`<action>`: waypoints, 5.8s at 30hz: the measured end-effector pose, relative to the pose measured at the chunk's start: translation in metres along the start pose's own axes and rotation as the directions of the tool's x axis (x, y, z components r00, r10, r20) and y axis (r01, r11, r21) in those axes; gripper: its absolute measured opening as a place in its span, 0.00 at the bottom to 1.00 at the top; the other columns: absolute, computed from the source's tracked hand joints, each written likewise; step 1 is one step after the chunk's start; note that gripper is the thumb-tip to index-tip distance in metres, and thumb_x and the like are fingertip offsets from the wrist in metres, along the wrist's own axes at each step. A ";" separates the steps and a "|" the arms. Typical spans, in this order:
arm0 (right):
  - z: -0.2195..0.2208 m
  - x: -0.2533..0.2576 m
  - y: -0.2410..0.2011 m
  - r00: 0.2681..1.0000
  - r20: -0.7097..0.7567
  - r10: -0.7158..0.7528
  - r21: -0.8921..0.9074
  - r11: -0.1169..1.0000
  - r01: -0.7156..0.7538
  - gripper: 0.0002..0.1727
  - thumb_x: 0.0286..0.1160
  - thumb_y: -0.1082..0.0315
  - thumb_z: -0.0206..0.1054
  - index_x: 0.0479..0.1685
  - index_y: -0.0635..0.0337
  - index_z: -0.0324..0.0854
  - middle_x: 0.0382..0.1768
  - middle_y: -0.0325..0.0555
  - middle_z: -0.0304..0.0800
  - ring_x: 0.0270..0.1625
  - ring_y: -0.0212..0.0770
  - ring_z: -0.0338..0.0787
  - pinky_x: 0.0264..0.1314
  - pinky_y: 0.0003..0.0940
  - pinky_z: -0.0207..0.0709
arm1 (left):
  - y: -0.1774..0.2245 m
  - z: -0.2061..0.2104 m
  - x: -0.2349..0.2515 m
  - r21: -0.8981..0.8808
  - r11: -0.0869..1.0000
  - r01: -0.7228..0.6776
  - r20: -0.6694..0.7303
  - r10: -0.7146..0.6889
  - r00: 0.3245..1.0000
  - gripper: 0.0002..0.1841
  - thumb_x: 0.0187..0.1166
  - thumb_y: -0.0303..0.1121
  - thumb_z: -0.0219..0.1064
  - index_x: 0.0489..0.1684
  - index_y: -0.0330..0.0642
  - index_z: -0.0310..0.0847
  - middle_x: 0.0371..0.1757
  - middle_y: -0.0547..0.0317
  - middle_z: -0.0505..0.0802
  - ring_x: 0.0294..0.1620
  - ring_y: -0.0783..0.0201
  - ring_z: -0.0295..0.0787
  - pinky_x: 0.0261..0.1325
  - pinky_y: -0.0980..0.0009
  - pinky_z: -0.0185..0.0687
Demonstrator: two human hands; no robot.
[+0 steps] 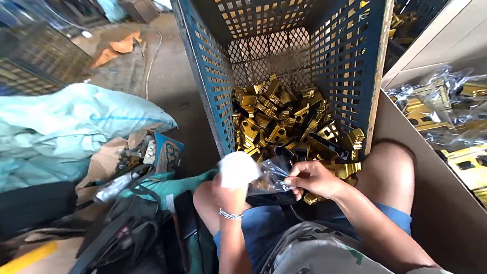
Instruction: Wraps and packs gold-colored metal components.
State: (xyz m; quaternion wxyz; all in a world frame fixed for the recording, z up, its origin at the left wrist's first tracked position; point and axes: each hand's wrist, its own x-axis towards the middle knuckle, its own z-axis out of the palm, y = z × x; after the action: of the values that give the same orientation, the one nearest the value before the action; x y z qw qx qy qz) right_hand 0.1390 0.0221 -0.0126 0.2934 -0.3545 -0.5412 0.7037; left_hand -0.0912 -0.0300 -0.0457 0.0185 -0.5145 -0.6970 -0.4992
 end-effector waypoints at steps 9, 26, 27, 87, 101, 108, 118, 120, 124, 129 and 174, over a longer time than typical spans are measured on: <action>0.009 0.021 -0.035 0.950 0.279 -0.142 -0.489 0.830 0.268 0.20 0.57 0.60 0.85 0.19 0.63 0.79 0.18 0.35 0.78 0.21 0.21 0.74 0.24 0.19 0.67 | 0.037 -0.015 -0.010 -0.588 0.678 0.441 0.504 -0.119 0.855 0.14 0.49 0.18 0.79 0.28 0.45 0.84 0.25 0.75 0.89 0.29 0.80 0.85 0.40 0.80 0.85; 0.015 0.046 -0.053 0.971 0.238 0.014 -0.562 0.818 0.125 0.10 0.80 0.74 0.66 0.52 0.72 0.86 0.45 0.54 0.92 0.43 0.36 0.93 0.54 0.32 0.88 | 0.046 0.001 0.020 -0.552 0.686 0.474 0.430 -0.252 0.867 0.31 0.50 0.22 0.85 0.57 0.30 0.77 0.41 0.60 0.93 0.44 0.70 0.92 0.54 0.71 0.90; 0.019 0.048 -0.054 0.960 0.280 0.021 -0.580 0.800 0.152 0.10 0.79 0.75 0.66 0.51 0.72 0.87 0.45 0.55 0.91 0.43 0.36 0.91 0.54 0.32 0.86 | 0.041 0.003 0.019 -0.548 0.723 0.421 0.413 -0.204 0.887 0.29 0.50 0.23 0.85 0.54 0.30 0.79 0.40 0.61 0.92 0.42 0.72 0.91 0.53 0.71 0.90; -0.021 0.032 -0.005 0.913 -0.325 -0.244 0.349 0.867 0.356 0.09 0.81 0.67 0.57 0.50 0.56 0.82 0.44 0.40 0.91 0.45 0.33 0.91 0.51 0.33 0.88 | 0.056 -0.010 0.002 -0.757 0.455 0.469 0.426 -0.199 0.882 0.18 0.69 0.24 0.66 0.58 0.29 0.75 0.46 0.59 0.95 0.38 0.68 0.93 0.47 0.69 0.93; 0.005 0.013 -0.017 0.998 -0.010 -0.069 -0.197 0.978 0.065 0.15 0.91 0.63 0.56 0.34 0.60 0.80 0.20 0.28 0.81 0.21 0.22 0.82 0.30 0.20 0.81 | 0.055 0.008 0.002 -0.530 0.754 0.387 0.432 -0.152 0.889 0.29 0.63 0.27 0.80 0.61 0.22 0.74 0.47 0.57 0.93 0.48 0.73 0.92 0.56 0.75 0.90; 0.016 0.005 0.000 0.986 0.029 -0.166 -0.082 0.982 0.168 0.14 0.56 0.74 0.82 0.20 0.53 0.78 0.20 0.27 0.87 0.18 0.20 0.83 0.23 0.19 0.79 | 0.046 -0.008 -0.005 -0.555 0.714 0.427 0.462 -0.163 0.872 0.27 0.52 0.33 0.87 0.51 0.32 0.83 0.41 0.66 0.94 0.44 0.78 0.91 0.53 0.77 0.89; -0.069 0.008 -0.018 0.849 -0.369 -0.377 -0.789 0.611 -0.072 0.16 0.76 0.61 0.74 0.47 0.69 0.90 0.46 0.58 0.93 0.49 0.53 0.92 0.56 0.54 0.85 | 0.020 -0.013 -0.007 -0.518 0.828 0.213 0.157 -0.153 0.976 0.23 0.56 0.20 0.75 0.51 0.21 0.76 0.40 0.63 0.94 0.44 0.77 0.92 0.55 0.76 0.89; -0.090 0.023 -0.030 0.911 -0.402 -0.092 -0.850 0.407 -0.334 0.31 0.73 0.58 0.77 0.71 0.68 0.80 0.71 0.70 0.79 0.76 0.73 0.73 0.76 0.76 0.60 | 0.024 -0.010 -0.002 -0.530 0.820 0.216 0.134 -0.170 0.976 0.24 0.58 0.20 0.73 0.54 0.19 0.75 0.44 0.61 0.94 0.48 0.76 0.92 0.57 0.77 0.88; -0.102 0.047 -0.028 0.932 -0.339 0.125 -0.907 0.221 -0.359 0.32 0.78 0.64 0.72 0.81 0.62 0.72 0.70 0.67 0.82 0.74 0.70 0.80 0.76 0.72 0.66 | 0.029 0.006 0.001 -0.527 0.836 0.152 0.075 -0.133 0.988 0.19 0.60 0.21 0.73 0.50 0.19 0.78 0.42 0.59 0.94 0.47 0.77 0.91 0.57 0.78 0.87; -0.072 0.007 -0.049 0.644 -0.510 -0.570 -0.472 0.812 0.345 0.26 0.69 0.74 0.73 0.67 0.60 0.72 0.52 0.39 0.91 0.53 0.33 0.93 0.58 0.33 0.90 | 0.029 0.020 0.003 -0.514 0.838 0.181 0.026 -0.196 0.980 0.27 0.56 0.26 0.83 0.50 0.18 0.77 0.39 0.58 0.92 0.43 0.77 0.91 0.55 0.77 0.88; 0.001 0.003 -0.016 0.996 0.072 -0.055 -0.163 0.984 0.066 0.06 0.83 0.68 0.64 0.40 0.61 0.83 0.26 0.29 0.87 0.26 0.22 0.86 0.34 0.21 0.85 | 0.062 -0.003 0.003 -0.609 0.648 0.457 0.505 -0.127 0.854 0.28 0.61 0.22 0.79 0.64 0.26 0.76 0.51 0.59 0.94 0.52 0.72 0.92 0.59 0.75 0.89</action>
State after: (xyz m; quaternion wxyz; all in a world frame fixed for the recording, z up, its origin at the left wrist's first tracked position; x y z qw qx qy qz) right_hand 0.1371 0.0275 0.0030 0.2659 -0.3369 -0.6178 0.6588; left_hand -0.0484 -0.0315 -0.0011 -0.4139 -0.4526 -0.5113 -0.6020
